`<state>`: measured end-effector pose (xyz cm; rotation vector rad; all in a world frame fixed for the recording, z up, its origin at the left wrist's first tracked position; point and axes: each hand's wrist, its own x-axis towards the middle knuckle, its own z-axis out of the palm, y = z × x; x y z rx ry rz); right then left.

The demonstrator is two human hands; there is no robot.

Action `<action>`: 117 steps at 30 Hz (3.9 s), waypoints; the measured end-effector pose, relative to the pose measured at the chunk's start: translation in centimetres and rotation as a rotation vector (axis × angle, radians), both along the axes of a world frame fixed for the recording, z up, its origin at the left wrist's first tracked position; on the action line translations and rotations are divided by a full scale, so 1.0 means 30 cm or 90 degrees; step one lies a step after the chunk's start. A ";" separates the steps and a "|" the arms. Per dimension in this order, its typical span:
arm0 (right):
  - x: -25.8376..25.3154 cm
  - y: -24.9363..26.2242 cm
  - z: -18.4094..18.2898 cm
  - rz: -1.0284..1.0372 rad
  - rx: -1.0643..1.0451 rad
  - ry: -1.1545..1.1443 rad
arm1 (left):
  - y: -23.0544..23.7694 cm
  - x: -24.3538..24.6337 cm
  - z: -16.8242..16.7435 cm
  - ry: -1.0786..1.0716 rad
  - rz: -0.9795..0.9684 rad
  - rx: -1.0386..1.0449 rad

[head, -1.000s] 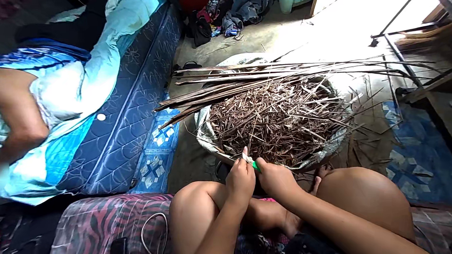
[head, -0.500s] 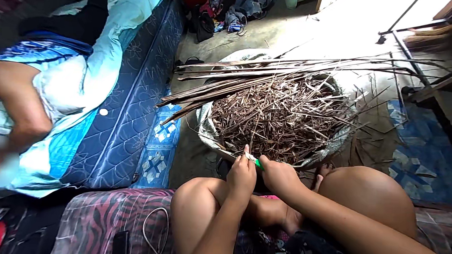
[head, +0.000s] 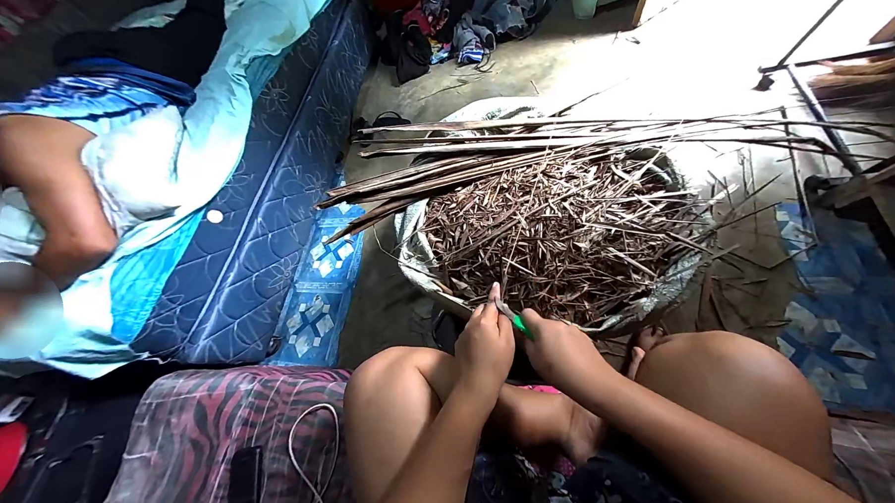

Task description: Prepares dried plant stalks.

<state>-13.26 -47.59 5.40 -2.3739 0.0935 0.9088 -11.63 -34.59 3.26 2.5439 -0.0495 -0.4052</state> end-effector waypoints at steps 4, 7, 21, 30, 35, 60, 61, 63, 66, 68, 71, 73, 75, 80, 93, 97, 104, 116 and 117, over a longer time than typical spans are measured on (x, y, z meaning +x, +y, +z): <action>0.029 0.012 -0.042 0.019 -0.069 -0.033 | 0.004 0.006 -0.008 0.010 -0.005 0.030; 0.077 -0.001 -0.065 -0.040 -0.112 -0.067 | -0.002 0.000 -0.008 0.011 -0.019 0.020; 0.056 -0.012 -0.064 -0.018 -0.079 -0.066 | 0.008 -0.001 -0.014 -0.006 -0.026 -0.029; 0.041 -0.044 -0.023 -0.068 -0.001 -0.074 | 0.006 -0.008 -0.011 -0.010 -0.019 -0.055; 0.003 0.004 -0.040 -0.001 0.029 -0.039 | 0.009 -0.010 -0.020 -0.023 -0.007 -0.048; 0.121 -0.092 -0.047 -0.114 -0.084 -0.095 | 0.009 -0.017 -0.026 -0.022 -0.027 -0.158; 0.113 -0.094 -0.034 -0.109 -0.059 -0.082 | 0.011 -0.019 -0.028 -0.024 -0.025 -0.161; 0.070 -0.074 -0.019 -0.080 -0.001 -0.071 | 0.012 -0.017 -0.028 -0.028 -0.018 -0.156; 0.022 -0.029 -0.020 -0.022 0.011 -0.054 | 0.013 -0.014 -0.026 -0.025 -0.007 -0.163; 0.039 -0.033 -0.031 -0.012 -0.029 -0.065 | 0.010 -0.017 -0.021 0.000 -0.002 -0.191; 0.088 -0.057 -0.043 -0.014 -0.069 -0.084 | -0.001 -0.007 -0.024 0.056 0.034 -0.313; 0.094 -0.051 -0.052 -0.023 -0.081 -0.134 | -0.001 0.006 -0.018 0.063 0.048 -0.356; 0.089 -0.041 -0.061 -0.043 -0.097 -0.185 | 0.000 0.010 -0.012 0.055 0.046 -0.347; 0.156 -0.134 -0.051 -0.167 -0.161 -0.114 | -0.002 -0.023 -0.017 0.064 0.036 -0.338; 0.150 -0.151 -0.042 -0.167 -0.121 -0.069 | -0.042 -0.077 -0.032 -0.224 -0.056 0.034; 0.130 -0.158 -0.006 -0.138 -0.059 -0.077 | -0.051 -0.077 -0.036 -0.251 -0.072 0.035; 0.092 -0.098 0.034 -0.059 -0.079 -0.042 | -0.044 -0.070 -0.042 -0.254 -0.079 -0.007; 0.062 -0.112 -0.007 -0.065 -0.070 -0.257 | -0.016 -0.026 -0.004 0.012 0.028 -0.468; 0.064 -0.113 -0.010 -0.078 -0.079 -0.272 | -0.013 -0.025 0.000 0.033 0.032 -0.497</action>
